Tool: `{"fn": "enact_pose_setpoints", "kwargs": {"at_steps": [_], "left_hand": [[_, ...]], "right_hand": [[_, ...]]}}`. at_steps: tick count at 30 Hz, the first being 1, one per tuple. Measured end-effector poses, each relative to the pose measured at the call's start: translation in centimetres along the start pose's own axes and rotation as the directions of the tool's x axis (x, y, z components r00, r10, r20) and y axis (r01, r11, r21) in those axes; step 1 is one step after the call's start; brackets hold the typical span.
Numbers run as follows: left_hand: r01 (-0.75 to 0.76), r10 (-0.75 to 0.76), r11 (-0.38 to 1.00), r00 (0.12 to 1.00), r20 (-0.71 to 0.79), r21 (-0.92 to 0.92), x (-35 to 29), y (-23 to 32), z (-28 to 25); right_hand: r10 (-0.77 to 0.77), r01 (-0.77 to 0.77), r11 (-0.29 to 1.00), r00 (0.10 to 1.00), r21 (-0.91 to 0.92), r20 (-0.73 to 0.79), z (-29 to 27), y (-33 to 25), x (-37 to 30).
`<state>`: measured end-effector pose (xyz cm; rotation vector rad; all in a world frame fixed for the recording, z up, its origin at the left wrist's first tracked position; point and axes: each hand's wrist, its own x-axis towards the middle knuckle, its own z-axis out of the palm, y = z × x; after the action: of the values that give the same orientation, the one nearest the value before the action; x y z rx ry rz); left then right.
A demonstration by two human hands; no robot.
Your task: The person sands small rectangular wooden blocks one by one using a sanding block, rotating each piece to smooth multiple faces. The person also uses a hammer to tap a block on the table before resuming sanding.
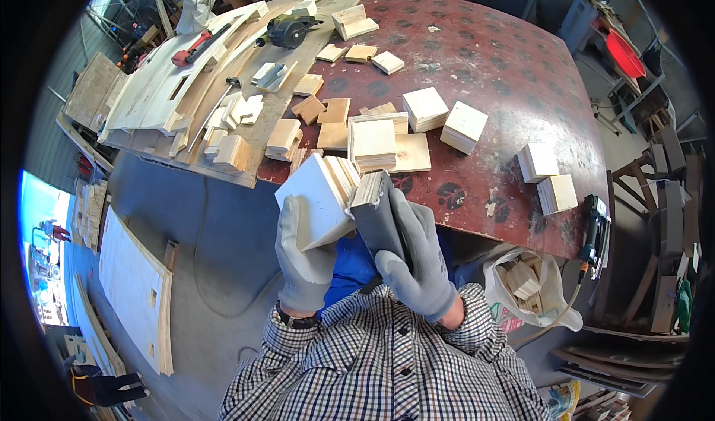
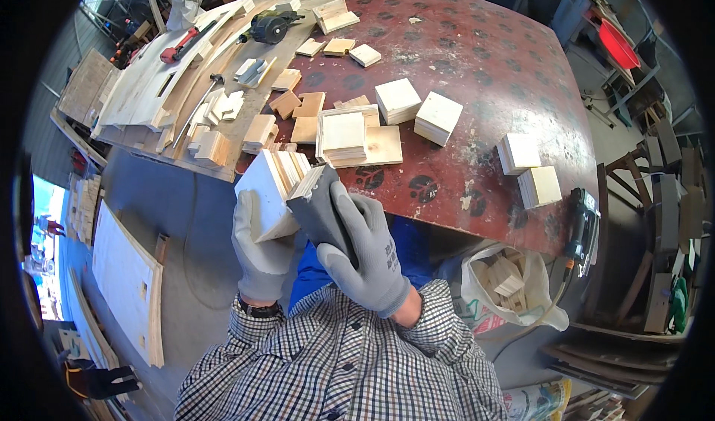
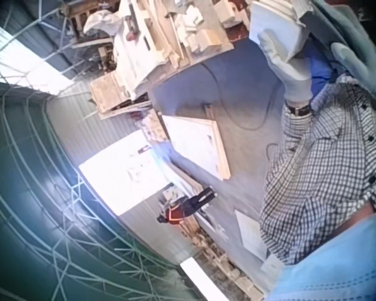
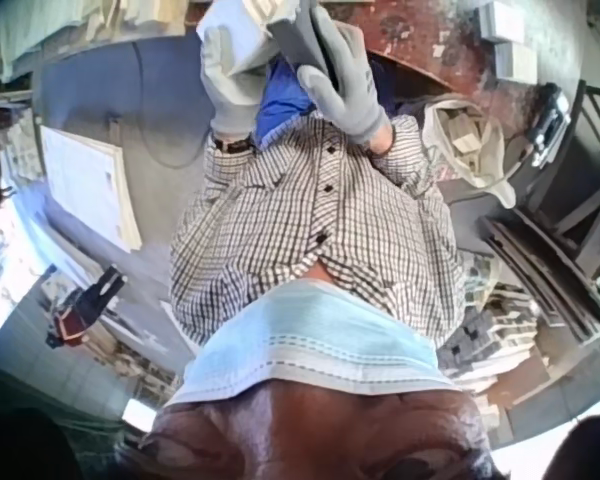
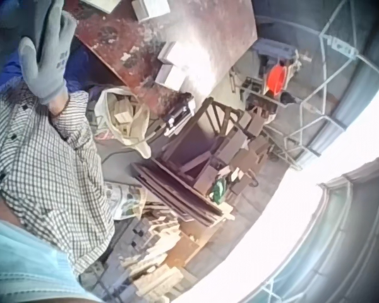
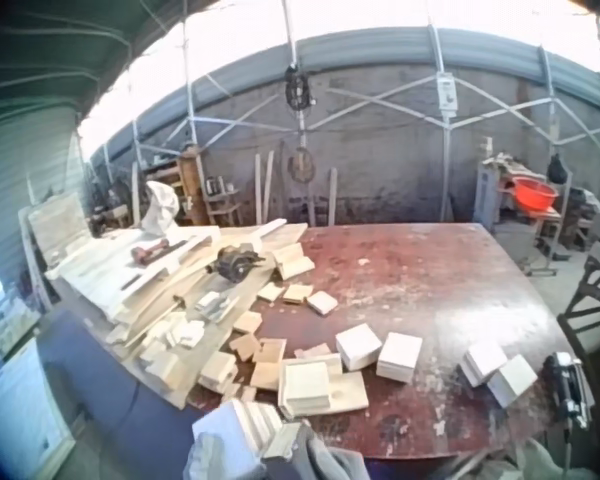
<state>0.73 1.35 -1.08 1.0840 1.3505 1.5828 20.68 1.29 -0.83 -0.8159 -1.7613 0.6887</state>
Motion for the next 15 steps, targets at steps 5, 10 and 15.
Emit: {"fn": "enact_pose_setpoints", "kwargs": {"at_steps": [5,10,15], "left_hand": [[0.268,-0.229,0.862,0.963,0.14,-0.43,-0.1,1.3,0.8],[0.523,-0.34,0.623,0.851,0.4,-0.581,-1.1,0.9,1.7],[0.504,-0.332,0.557,0.864,0.38,-0.66,-1.1,2.4,1.8]], "right_hand": [[-0.119,0.098,0.964,0.99,-0.247,-0.073,1.1,-0.1,0.1],[-0.203,0.064,0.855,0.955,-0.515,-0.218,0.5,2.3,3.5],[-0.159,0.061,0.917,0.962,-0.394,-0.22,0.9,1.8,3.9]]}}
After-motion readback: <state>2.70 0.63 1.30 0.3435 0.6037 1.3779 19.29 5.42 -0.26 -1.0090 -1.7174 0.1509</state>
